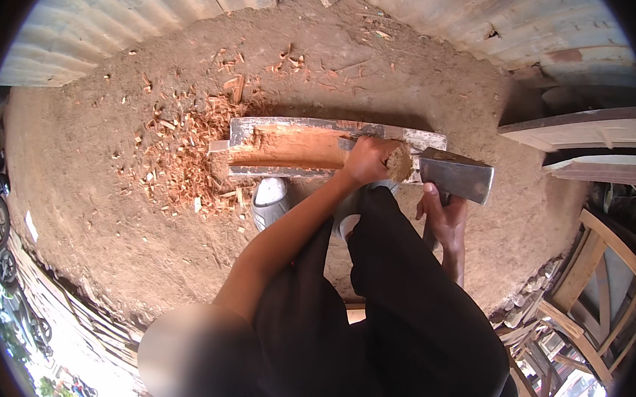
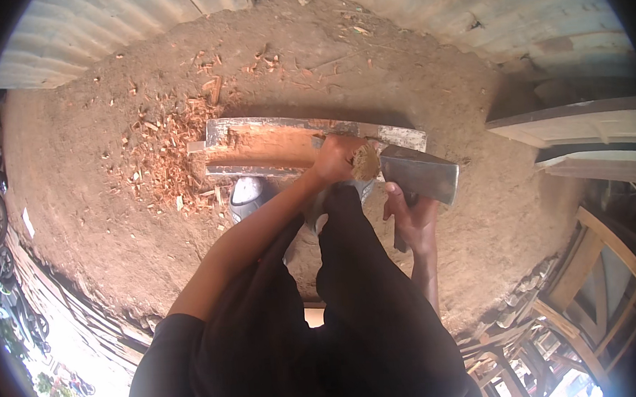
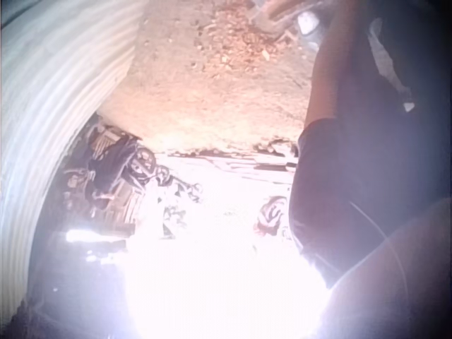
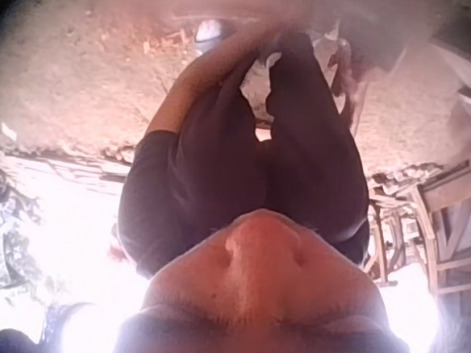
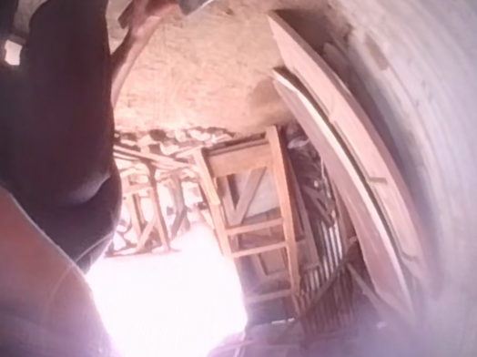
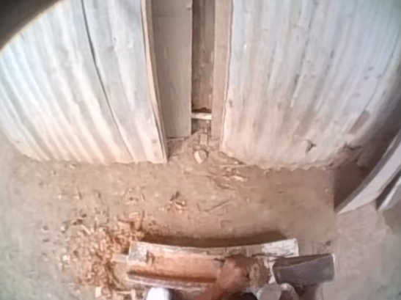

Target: The person uses a small axe to repeatedly strike and chip away at a piece of wood resting on a metal frame. Wood shavings accumulate on the ground as the person continues to carve the wood.

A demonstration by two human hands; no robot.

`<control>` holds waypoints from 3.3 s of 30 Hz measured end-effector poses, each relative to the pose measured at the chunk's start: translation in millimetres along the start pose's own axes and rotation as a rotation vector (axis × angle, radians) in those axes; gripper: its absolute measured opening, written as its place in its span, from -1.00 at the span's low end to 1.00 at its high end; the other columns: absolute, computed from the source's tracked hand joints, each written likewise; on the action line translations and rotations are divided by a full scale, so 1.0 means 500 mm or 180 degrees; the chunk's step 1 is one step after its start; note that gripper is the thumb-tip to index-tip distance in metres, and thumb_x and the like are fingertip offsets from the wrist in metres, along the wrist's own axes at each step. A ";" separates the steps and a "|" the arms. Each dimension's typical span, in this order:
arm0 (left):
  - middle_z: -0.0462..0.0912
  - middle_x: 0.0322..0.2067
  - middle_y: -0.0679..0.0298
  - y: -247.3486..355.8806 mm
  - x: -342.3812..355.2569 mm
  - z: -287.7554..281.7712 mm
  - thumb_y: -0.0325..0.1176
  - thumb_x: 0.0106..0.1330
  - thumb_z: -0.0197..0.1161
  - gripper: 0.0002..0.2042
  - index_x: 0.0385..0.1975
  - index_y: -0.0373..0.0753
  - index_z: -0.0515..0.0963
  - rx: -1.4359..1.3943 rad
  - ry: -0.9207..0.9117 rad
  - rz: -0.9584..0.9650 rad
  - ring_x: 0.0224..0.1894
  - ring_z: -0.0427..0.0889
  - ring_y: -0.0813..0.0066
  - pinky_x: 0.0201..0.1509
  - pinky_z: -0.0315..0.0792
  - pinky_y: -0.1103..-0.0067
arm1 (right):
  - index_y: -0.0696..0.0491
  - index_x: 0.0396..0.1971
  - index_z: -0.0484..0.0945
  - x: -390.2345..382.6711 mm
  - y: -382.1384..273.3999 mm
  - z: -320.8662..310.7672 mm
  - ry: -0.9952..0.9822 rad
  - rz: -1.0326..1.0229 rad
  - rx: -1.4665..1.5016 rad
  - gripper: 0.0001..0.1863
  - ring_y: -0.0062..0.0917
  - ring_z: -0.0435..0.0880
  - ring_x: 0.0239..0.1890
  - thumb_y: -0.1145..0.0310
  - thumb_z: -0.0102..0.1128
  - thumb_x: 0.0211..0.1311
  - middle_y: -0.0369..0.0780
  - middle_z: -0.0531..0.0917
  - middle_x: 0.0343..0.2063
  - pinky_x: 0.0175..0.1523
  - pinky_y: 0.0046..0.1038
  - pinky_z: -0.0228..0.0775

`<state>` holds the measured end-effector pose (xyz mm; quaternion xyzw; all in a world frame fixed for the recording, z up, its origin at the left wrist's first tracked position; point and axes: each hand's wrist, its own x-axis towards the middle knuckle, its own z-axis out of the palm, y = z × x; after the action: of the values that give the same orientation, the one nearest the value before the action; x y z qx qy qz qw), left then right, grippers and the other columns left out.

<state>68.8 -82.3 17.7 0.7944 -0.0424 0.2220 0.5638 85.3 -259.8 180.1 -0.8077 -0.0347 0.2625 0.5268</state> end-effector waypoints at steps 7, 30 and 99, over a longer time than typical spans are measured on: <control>0.69 -0.49 0.08 0.003 0.003 -0.001 -0.28 -0.06 0.53 -0.73 -0.36 -0.20 0.66 -0.0142 0.0273 -0.0231 -0.41 0.70 0.01 -0.32 0.57 0.29 | 0.20 0.18 0.48 -0.012 0.001 0.008 -0.0002 0.0017 -0.0170 -0.62 -0.73 0.51 -0.53 0.42 0.29 0.46 -0.27 0.62 -0.32 -0.47 -0.57 0.39; 0.70 -0.48 0.10 0.012 0.016 0.013 -0.37 -0.08 0.44 -0.77 -0.38 -0.20 0.65 0.0101 -0.0054 -0.0253 -0.41 0.71 0.03 -0.31 0.59 0.26 | 0.16 -0.14 0.45 0.004 0.027 0.008 0.0053 0.0404 -0.0108 -0.66 -0.73 0.35 -0.74 0.17 0.27 0.51 -0.38 0.43 -0.68 -0.67 -0.53 0.16; 0.61 -0.53 0.12 0.001 0.010 0.029 -0.31 -0.01 0.49 -0.77 -0.47 -0.18 0.54 0.0393 0.0232 -0.0628 -0.44 0.68 0.05 -0.38 0.52 0.26 | 0.12 -0.47 0.47 0.020 0.012 0.011 0.0392 0.0494 0.0083 -0.58 -0.69 0.43 -0.75 0.12 0.22 0.55 -0.34 0.47 -0.71 -0.65 -0.48 0.23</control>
<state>77.3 -94.8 16.4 0.8193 0.0702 0.1963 0.5341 89.8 -254.5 169.2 -0.8157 0.0638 0.2527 0.5165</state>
